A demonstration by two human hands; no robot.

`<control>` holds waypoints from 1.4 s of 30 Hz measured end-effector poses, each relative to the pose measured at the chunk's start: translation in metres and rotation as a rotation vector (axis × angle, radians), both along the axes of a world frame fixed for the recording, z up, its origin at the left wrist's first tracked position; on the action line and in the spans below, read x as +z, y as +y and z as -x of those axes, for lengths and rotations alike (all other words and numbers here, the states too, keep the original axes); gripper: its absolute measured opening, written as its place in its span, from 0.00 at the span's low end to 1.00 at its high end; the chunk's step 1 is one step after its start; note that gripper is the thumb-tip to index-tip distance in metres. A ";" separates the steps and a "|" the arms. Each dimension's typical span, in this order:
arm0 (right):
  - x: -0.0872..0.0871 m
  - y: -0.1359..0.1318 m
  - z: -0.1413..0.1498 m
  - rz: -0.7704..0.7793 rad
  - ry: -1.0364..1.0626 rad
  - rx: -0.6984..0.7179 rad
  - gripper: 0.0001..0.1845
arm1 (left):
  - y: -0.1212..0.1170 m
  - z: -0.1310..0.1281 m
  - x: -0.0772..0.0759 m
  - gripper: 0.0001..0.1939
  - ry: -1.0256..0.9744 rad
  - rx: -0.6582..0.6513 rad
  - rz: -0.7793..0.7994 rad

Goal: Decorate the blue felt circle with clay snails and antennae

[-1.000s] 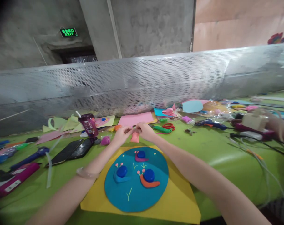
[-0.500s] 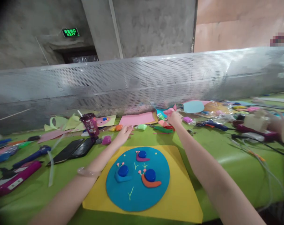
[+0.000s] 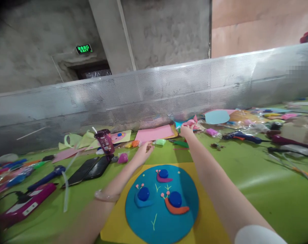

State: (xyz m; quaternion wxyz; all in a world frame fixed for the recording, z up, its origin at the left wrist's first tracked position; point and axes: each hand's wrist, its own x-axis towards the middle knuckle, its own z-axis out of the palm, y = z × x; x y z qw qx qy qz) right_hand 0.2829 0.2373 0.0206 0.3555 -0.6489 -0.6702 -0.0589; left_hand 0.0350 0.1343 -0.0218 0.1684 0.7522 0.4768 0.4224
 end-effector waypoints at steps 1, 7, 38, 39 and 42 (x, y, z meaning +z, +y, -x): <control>-0.002 0.000 0.001 0.020 -0.061 -0.013 0.17 | 0.000 0.000 0.000 0.16 0.004 -0.007 0.005; 0.004 -0.016 0.007 -0.059 -0.373 0.016 0.25 | 0.003 -0.001 0.003 0.12 -0.145 0.019 0.069; -0.029 -0.107 0.102 -0.116 0.263 0.834 0.09 | -0.001 0.006 0.006 0.04 -0.461 -0.128 0.201; -0.028 -0.108 0.102 -0.053 0.308 0.812 0.09 | 0.000 0.006 0.006 0.05 -0.425 -0.122 0.181; -0.025 -0.106 0.098 0.078 0.365 0.764 0.06 | 0.002 0.007 0.004 0.06 -0.306 -0.110 0.110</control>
